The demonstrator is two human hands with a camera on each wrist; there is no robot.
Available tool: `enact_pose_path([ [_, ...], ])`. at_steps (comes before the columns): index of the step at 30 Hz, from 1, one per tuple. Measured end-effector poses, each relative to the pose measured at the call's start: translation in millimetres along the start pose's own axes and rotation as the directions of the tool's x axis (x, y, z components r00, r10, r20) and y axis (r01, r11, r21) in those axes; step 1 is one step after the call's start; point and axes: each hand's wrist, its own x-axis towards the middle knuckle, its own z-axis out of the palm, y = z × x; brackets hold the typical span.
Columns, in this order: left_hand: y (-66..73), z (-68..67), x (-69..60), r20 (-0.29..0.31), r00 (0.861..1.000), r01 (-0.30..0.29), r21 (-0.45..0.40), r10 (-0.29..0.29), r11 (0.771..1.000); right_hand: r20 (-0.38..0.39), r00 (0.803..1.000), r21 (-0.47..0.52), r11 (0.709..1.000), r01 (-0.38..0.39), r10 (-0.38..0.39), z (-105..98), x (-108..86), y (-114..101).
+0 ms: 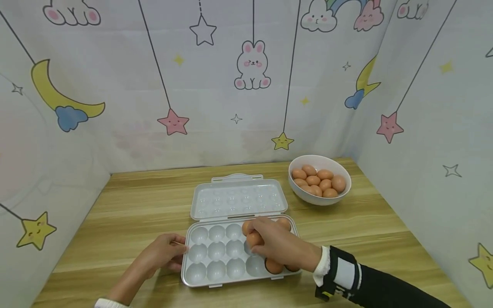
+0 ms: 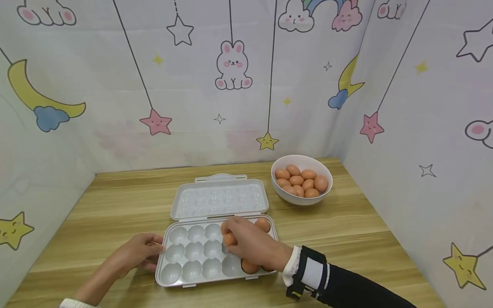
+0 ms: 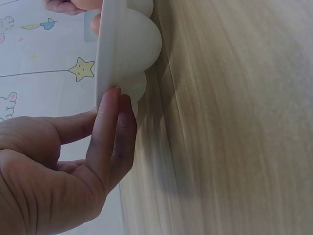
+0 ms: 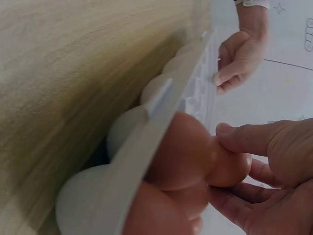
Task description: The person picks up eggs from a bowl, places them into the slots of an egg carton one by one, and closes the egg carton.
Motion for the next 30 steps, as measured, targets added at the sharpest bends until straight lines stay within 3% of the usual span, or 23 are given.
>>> enact_pose_path([
  [13, 0.1, -0.7, 0.1, 0.014, 1.0, 0.0, -0.003, 0.0, 1.0, -0.002, 0.999, -0.195, 0.98, 0.04, -0.041, 19, 0.1, 7],
  [30, 1.0, -1.0, -0.3, 0.013, 1.0, 0.004, 0.001, -0.004, 1.0, -0.057, 0.99, -0.263, 0.959, 0.107, -0.126, 23, -3.6, 8],
])
